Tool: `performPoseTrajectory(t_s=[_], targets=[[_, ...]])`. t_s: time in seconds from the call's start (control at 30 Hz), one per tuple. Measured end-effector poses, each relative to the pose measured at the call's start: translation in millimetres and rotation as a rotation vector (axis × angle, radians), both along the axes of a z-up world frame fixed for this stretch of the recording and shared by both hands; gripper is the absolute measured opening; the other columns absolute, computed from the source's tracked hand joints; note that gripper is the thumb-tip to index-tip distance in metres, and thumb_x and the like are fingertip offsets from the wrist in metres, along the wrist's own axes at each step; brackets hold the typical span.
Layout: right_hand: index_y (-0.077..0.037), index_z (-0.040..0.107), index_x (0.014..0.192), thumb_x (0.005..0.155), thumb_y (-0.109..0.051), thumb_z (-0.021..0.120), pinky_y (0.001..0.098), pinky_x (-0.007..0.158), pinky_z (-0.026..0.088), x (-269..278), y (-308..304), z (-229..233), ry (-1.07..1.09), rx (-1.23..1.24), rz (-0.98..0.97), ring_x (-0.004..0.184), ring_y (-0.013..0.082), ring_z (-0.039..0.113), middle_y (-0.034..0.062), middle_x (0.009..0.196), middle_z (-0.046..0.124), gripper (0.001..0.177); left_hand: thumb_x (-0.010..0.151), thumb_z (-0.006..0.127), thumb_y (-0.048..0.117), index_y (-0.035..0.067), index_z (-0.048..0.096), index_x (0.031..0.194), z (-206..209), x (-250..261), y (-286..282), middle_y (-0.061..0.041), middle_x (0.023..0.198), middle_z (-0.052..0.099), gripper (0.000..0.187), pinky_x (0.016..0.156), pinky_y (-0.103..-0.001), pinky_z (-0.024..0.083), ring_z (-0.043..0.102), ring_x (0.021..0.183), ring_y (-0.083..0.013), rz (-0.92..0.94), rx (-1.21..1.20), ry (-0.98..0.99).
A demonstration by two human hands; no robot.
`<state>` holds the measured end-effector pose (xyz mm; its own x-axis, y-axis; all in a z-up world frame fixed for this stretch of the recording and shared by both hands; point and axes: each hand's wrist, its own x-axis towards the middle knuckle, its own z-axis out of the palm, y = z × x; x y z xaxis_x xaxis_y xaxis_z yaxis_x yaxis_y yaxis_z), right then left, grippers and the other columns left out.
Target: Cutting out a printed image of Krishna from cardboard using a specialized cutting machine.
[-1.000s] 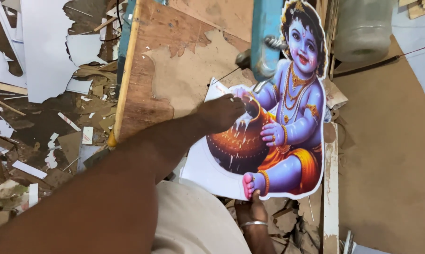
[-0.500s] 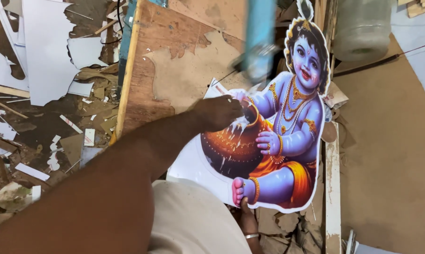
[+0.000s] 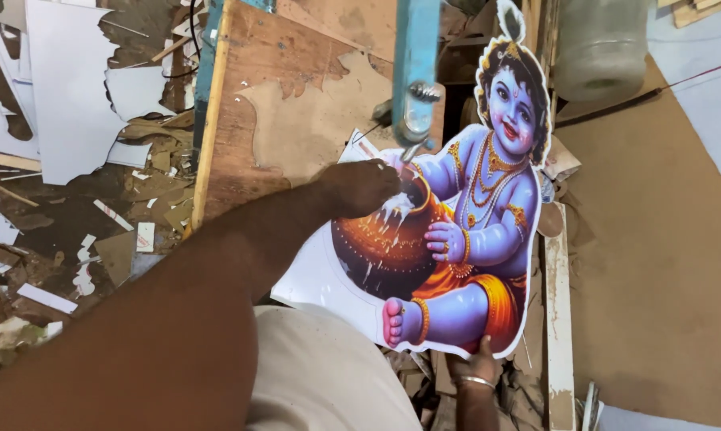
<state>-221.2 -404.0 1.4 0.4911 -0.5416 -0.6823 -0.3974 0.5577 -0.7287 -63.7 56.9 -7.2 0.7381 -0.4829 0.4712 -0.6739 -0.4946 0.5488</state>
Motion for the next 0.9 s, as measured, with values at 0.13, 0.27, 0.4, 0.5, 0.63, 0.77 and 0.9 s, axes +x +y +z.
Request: performPoseTrajectory(t_s=[0.13, 0.27, 0.4, 0.5, 0.63, 0.77, 0.9], targets=[[-0.012, 0.054, 0.144, 0.104, -0.048, 0.048, 0.0602, 0.112, 0.041, -6, -26, -9, -0.117, 0.078, 0.059, 0.130, 0.0341, 0.057, 0.0092, 0.145, 0.060, 0.054, 0.088, 0.058, 0.019, 0.009, 0.066, 0.095, -1, -4, 8, -0.010, 0.099, 0.065, 0.015, 0.094, -0.047, 0.050, 0.064, 0.102, -0.0293, 0.091, 0.055, -0.181], [-0.012, 0.052, 0.143, 0.104, -0.049, 0.045, 0.0613, 0.110, 0.041, -33, -8, -7, -0.085, 0.035, 0.072, 0.128, 0.0347, 0.056, 0.0098, 0.143, 0.059, 0.054, 0.095, 0.057, 0.019, 0.009, 0.063, 0.102, -2, -16, 12, -0.010, 0.098, 0.062, 0.013, 0.090, -0.047, 0.047, 0.062, 0.090, -0.0281, 0.316, 0.217, -0.154], [-0.009, 0.054, 0.143, 0.106, -0.048, 0.051, 0.0573, 0.112, 0.044, -55, -15, -24, -0.139, 0.136, -0.009, 0.127, 0.0286, 0.059, 0.0074, 0.141, 0.062, 0.054, 0.091, 0.057, 0.016, 0.009, 0.060, 0.113, -14, -16, 13, -0.011, 0.103, 0.060, 0.023, 0.090, -0.048, 0.042, 0.060, 0.099, -0.0305, 0.666, 0.151, -0.215], [-0.006, 0.058, 0.136, 0.103, -0.049, 0.052, 0.0553, 0.104, 0.048, -73, -8, -21, -0.129, 0.178, -0.004, 0.116, 0.0308, 0.064, 0.0098, 0.132, 0.068, 0.054, 0.095, 0.055, 0.018, 0.005, 0.057, 0.124, -18, -12, 13, -0.016, 0.115, 0.058, 0.032, 0.103, -0.057, 0.036, 0.057, 0.112, -0.0347, 0.875, 0.300, -0.003], [-0.013, 0.064, 0.124, 0.100, -0.046, 0.065, 0.0428, 0.093, 0.051, -98, -11, -33, -0.126, 0.212, -0.118, 0.102, 0.0201, 0.065, -0.0008, 0.115, 0.071, 0.040, 0.094, 0.052, 0.021, 0.002, 0.052, 0.139, -18, 0, 20, -0.018, 0.141, 0.048, 0.049, 0.112, -0.073, 0.016, 0.037, 0.139, -0.0421, 0.995, 0.220, 0.155], [-0.015, 0.066, 0.117, 0.098, -0.039, 0.068, 0.0384, 0.087, 0.052, -131, -2, -42, -0.212, 0.292, -0.005, 0.096, 0.0182, 0.067, -0.0011, 0.110, 0.074, 0.031, 0.101, 0.045, 0.032, 0.007, 0.043, 0.152, -6, -1, 33, -0.019, 0.160, 0.032, 0.057, 0.113, -0.078, 0.000, 0.017, 0.151, -0.0482, 0.919, 0.236, 0.336], [-0.011, 0.065, 0.117, 0.097, -0.050, 0.064, 0.0399, 0.074, 0.051, -156, -2, -54, -0.130, 0.317, 0.099, 0.082, 0.0218, 0.064, 0.0040, 0.100, 0.074, 0.044, 0.103, 0.038, 0.038, 0.012, 0.036, 0.156, -5, 6, 39, -0.016, 0.166, 0.021, 0.059, 0.112, -0.079, -0.002, 0.009, 0.153, -0.0447, 0.853, 0.320, 0.378]])
